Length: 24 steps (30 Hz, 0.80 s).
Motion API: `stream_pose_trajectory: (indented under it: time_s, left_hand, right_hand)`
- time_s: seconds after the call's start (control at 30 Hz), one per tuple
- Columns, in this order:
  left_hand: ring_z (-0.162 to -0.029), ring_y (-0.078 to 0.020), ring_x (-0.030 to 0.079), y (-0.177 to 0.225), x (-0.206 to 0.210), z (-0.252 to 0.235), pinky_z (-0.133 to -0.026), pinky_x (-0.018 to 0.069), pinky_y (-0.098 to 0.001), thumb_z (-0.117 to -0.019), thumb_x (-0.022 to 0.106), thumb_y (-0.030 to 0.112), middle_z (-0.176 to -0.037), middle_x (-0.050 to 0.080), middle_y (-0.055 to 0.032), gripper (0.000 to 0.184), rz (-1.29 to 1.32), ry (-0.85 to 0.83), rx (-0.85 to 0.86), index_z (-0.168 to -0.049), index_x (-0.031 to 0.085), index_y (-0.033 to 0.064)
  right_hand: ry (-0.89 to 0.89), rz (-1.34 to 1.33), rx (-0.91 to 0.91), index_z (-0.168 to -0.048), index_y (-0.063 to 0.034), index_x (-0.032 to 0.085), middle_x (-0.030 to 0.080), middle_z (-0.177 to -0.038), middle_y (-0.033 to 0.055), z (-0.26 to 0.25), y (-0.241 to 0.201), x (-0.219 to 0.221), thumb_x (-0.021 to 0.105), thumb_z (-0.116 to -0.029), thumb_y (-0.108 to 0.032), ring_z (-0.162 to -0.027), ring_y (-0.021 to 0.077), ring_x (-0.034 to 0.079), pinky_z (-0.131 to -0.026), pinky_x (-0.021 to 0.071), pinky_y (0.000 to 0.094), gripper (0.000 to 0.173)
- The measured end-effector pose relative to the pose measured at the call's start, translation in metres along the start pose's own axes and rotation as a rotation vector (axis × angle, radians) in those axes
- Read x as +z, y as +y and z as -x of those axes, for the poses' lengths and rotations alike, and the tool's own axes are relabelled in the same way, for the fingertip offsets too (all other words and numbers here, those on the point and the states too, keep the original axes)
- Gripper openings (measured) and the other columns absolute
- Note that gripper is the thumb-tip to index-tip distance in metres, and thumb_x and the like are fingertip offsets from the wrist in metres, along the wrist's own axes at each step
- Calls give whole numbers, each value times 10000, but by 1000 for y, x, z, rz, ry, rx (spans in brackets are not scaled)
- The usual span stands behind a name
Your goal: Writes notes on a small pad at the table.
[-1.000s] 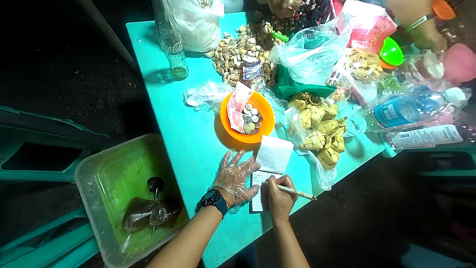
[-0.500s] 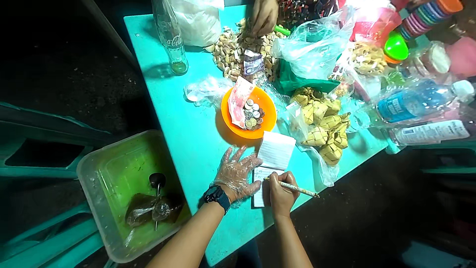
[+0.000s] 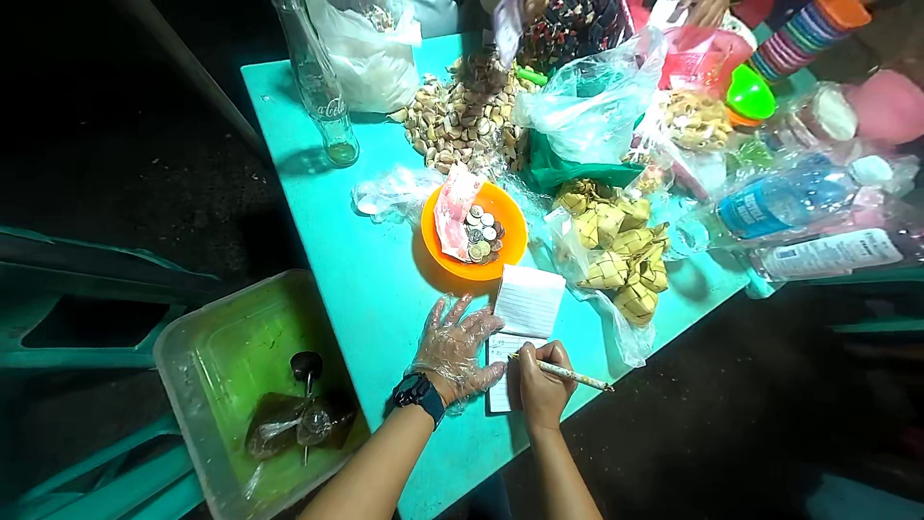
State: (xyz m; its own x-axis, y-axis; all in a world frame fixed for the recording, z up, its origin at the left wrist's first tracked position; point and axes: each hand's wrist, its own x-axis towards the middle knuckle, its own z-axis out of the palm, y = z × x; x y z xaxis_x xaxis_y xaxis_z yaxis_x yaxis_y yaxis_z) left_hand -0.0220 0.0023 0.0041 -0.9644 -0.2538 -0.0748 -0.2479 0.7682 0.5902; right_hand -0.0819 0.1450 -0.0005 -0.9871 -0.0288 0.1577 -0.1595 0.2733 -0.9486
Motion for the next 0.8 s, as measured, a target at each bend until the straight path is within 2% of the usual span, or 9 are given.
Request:
stream_pose_trajectory:
  time_s: [0.3, 0.43, 0.5, 0.63, 0.67, 0.73, 0.8]
  left_hand:
    - [-1546, -208, 272, 0, 1, 0, -1241, 91, -621, -786, 718, 650, -1495, 555, 117, 659, -10, -19, -16, -1363, 637, 343]
    - [-1558, -198, 235, 0, -1, -2, -1246, 70, -610, -802, 688, 673, -1517, 530, 125, 671, -28, -65, -31, -1387, 613, 353]
    - [-1548, -214, 264, -1, 2, -3, -1244, 89, -619, -795, 690, 676, -1493, 556, 116, 660, -30, -31, -22, -1365, 634, 348]
    - [-1567, -203, 204, -1, 2, -5, -1248, 37, -610, -822, 648, 680, -1527, 517, 134, 643, -22, -92, -48, -1386, 615, 374]
    - [-1563, -206, 220, -2, 4, -3, -1248, 48, -613, -827, 639, 680, -1523, 523, 133, 631, -16, -86, -47, -1381, 620, 378]
    - [-1528, -234, 319, -3, 9, 4, -1232, 128, -641, -825, 622, 670, -1479, 574, 120, 605, -9, -26, -33, -1351, 645, 372]
    - [-1472, -304, 423, -4, 12, 11, -1189, 210, -692, -835, 635, 613, -1411, 641, 73, 552, 6, 76, 14, -1307, 690, 332]
  right_hand:
    - [5, -17, -5, -591, -123, 489, 466, -512, -59, 1, -1, 2, 672, -745, 5, -448, 11, 465, -441, 401, 163, 271]
    - [0, -13, 10, -590, -132, 478, 451, -510, -63, 0, -3, 3, 671, -750, 3, -447, 10, 452, -440, 390, 165, 284]
    - [-3, -18, 3, -592, -128, 473, 444, -514, -59, -1, -2, 3, 674, -748, 5, -450, 14, 445, -443, 387, 169, 288]
    - [-1, -44, -1, -594, -125, 467, 436, -516, -54, -2, 1, 4, 670, -749, 16, -450, 22, 439, -441, 379, 173, 292]
    - [3, -22, 6, -593, -130, 473, 444, -517, -58, 0, 1, 3, 675, -744, 2, -453, 19, 448, -442, 385, 173, 284]
    - [5, 46, 36, -597, -128, 499, 471, -529, -64, 4, -4, 2, 685, -733, -45, -466, 10, 471, -454, 404, 178, 245]
    - [-21, 162, 70, -639, -85, 542, 517, -561, -55, 9, -9, -2, 690, -738, -82, -503, 2, 516, -500, 456, 186, 178]
